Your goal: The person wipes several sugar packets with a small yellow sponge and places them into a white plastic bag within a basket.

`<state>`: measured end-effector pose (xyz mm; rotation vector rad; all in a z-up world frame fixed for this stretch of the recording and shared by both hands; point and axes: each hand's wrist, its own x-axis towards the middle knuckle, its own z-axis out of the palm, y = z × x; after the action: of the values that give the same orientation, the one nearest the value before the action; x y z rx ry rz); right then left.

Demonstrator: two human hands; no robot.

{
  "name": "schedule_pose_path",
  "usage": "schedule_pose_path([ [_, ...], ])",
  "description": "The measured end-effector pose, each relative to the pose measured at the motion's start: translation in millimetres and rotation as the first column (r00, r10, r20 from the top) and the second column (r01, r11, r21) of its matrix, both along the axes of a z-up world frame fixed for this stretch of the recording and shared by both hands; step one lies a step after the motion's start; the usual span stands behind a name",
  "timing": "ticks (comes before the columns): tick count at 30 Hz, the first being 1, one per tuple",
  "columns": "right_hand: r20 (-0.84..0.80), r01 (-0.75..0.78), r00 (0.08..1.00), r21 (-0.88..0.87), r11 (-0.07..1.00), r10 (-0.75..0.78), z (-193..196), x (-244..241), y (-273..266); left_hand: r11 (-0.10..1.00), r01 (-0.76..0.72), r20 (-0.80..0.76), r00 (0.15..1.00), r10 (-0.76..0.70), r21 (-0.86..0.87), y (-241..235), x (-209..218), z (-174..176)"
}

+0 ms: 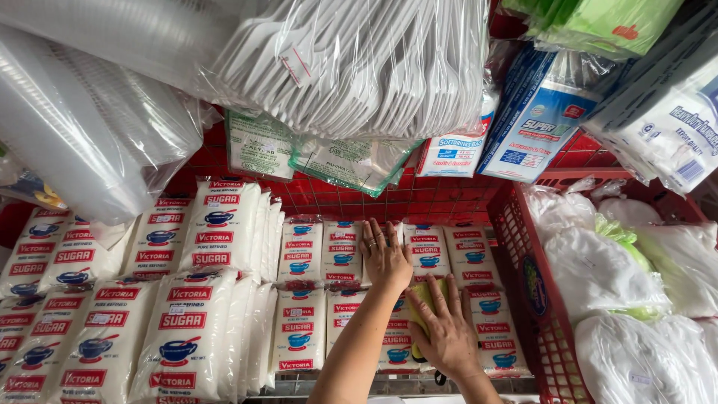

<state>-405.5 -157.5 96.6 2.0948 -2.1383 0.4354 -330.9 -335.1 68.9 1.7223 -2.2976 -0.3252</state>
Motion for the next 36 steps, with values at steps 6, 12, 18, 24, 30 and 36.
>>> schedule_pose_path([
  [6,-0.012,-0.004,1.0,-0.025,1.0,0.003,2.6,0.5,2.0,0.999,-0.001,0.018,1.0,0.001,-0.033,-3.9,-0.9,-11.0],
  [12,-0.04,-0.007,0.999,-0.059,0.998,0.005,0.5,0.6,1.8,0.998,0.055,-0.093,0.994,-0.058,-0.036,-23.3,12.5,-38.9],
  [18,-0.045,0.027,0.999,0.003,1.0,-0.027,-1.7,0.1,0.5,0.928,0.23,-0.705,0.708,0.046,0.291,-22.6,55.0,-8.7],
  [24,-0.037,-0.004,0.999,-0.052,0.999,0.002,-3.2,0.9,2.5,0.878,0.265,-0.564,0.826,0.008,0.4,-15.3,52.6,-20.3],
  [30,-0.058,0.023,0.998,0.06,0.998,-0.019,0.2,1.7,1.1,0.965,0.248,-0.076,0.967,-0.242,0.09,27.1,41.4,20.3],
  [36,-0.062,0.017,0.998,0.04,0.999,-0.015,-0.9,0.6,0.9,0.981,0.192,-0.178,0.965,-0.19,-0.006,9.6,31.5,-35.1],
])
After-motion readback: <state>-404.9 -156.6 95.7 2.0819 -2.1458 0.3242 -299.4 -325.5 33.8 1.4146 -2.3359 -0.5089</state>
